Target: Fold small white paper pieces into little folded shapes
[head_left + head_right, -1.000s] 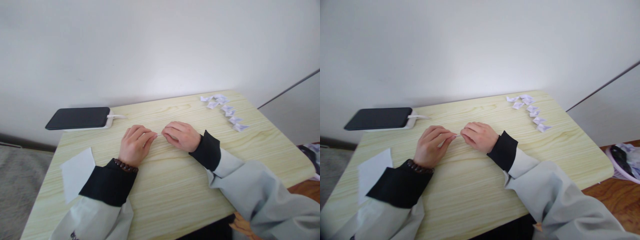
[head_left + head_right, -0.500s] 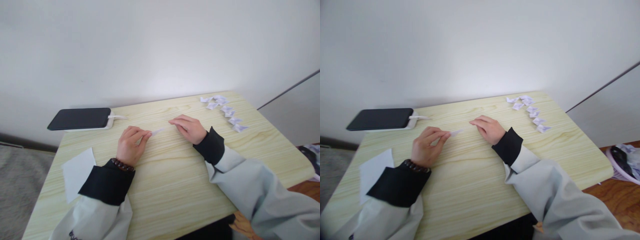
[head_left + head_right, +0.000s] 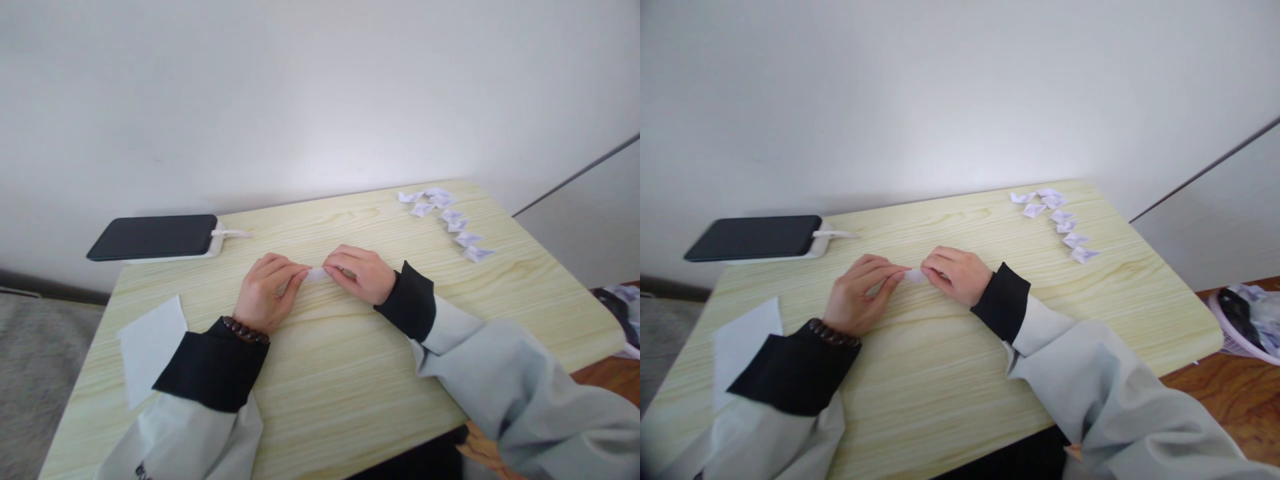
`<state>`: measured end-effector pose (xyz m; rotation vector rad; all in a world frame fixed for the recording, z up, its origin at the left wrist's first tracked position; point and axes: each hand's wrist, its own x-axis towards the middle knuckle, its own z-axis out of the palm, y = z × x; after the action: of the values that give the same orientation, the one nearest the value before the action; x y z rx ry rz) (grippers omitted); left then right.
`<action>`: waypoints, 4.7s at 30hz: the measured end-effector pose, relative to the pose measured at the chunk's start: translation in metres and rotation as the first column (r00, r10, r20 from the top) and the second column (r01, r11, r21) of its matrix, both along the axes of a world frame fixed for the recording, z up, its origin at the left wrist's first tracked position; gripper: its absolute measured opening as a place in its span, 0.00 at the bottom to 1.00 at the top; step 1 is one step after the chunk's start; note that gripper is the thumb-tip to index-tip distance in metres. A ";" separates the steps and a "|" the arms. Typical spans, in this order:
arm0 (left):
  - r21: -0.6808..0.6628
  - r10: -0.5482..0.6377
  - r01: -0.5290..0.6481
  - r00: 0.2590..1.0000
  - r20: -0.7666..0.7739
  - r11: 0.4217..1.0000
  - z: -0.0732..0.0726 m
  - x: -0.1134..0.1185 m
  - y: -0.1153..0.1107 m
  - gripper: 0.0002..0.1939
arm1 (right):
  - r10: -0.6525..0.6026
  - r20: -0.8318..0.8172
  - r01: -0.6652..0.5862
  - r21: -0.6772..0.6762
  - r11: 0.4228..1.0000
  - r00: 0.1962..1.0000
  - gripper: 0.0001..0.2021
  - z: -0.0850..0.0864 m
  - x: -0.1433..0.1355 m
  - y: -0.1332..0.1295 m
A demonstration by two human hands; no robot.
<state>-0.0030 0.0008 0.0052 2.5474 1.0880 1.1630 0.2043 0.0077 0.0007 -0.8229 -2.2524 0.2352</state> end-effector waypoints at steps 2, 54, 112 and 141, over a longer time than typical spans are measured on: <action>-0.006 0.029 -0.029 1.000 0.004 1.000 -0.001 -0.001 0.000 0.07 | -0.012 0.019 0.012 -0.009 1.000 1.000 0.09 0.001 0.002 0.001; 0.135 0.140 -0.133 0.989 -0.043 0.982 0.001 0.001 0.001 0.04 | -0.099 -0.280 -0.050 -0.482 0.875 0.955 0.07 -0.002 0.000 -0.003; 0.106 0.011 0.002 0.993 -0.118 0.994 -0.001 0.004 -0.002 0.07 | -0.054 -0.138 0.052 -0.015 0.999 0.989 0.06 -0.005 0.000 0.001; 0.041 0.027 -0.025 0.998 -0.050 0.999 -0.005 0.002 -0.001 0.06 | -0.009 -0.084 0.012 0.041 0.999 0.996 0.07 -0.003 0.002 0.002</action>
<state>-0.0006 -0.0005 0.0003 2.6140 1.1227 1.1440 0.2059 0.0099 -0.0027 -0.7885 -2.1674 0.2136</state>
